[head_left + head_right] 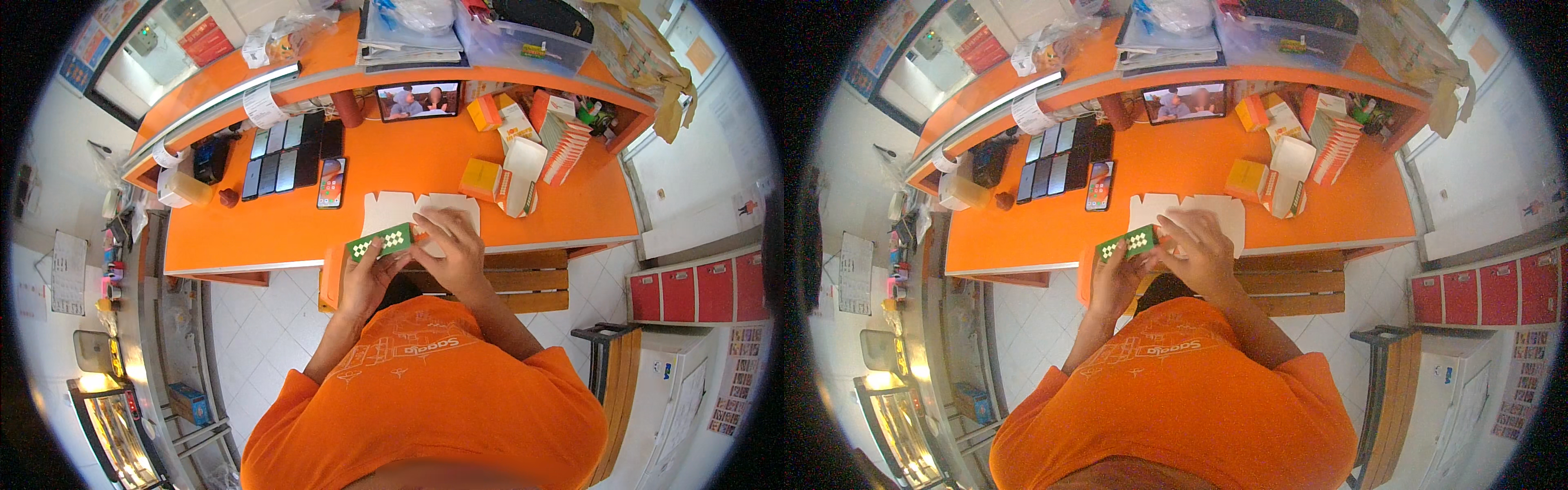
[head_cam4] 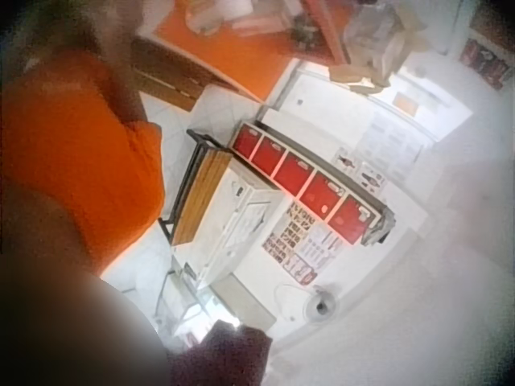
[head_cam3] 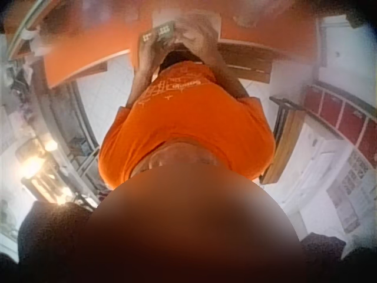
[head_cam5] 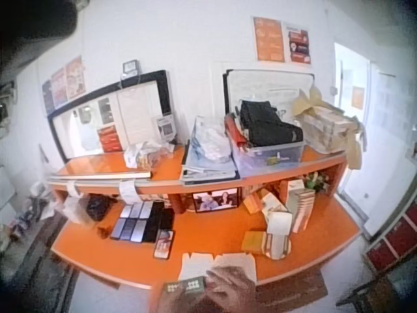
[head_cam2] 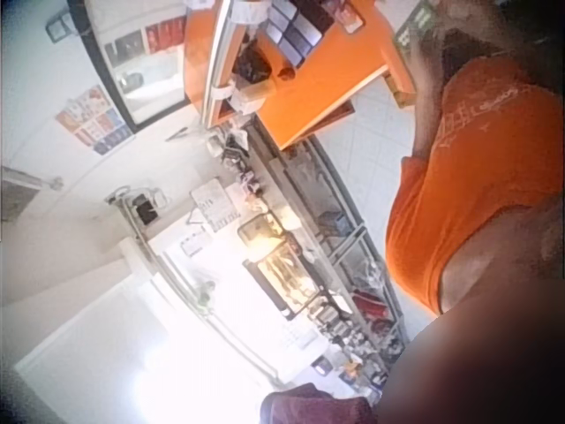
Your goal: The person folds flat cardboard pieces into small rectangular boxes at a counter. They repeatedly fold flaps, tuck edges, and stack the finished boxes on the counter.
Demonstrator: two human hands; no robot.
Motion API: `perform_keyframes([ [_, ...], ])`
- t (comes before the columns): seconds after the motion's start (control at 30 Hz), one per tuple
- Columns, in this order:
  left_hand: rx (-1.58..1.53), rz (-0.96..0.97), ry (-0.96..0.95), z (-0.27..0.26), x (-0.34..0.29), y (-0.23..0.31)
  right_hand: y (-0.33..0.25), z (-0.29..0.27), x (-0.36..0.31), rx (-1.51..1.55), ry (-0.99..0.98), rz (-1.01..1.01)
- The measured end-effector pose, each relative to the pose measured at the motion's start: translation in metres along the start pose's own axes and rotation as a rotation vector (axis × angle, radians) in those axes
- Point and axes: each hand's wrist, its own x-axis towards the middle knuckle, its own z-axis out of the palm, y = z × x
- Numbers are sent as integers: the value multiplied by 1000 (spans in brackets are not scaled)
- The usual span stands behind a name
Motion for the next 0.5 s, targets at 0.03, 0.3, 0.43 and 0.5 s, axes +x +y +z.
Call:
perform_keyframes([
  [0.03,8,36,-13,0,0,-2,-2,-2,0,18,11,-81],
  [0.3,574,179,-85,3,1,-4,1,-3,1,373,-116,34],
  [0.43,651,232,-5,-2,4,-5,2,-3,-1,576,-152,121],
  [0.5,578,200,-14,-5,5,-6,-1,2,-2,548,-128,96],
])
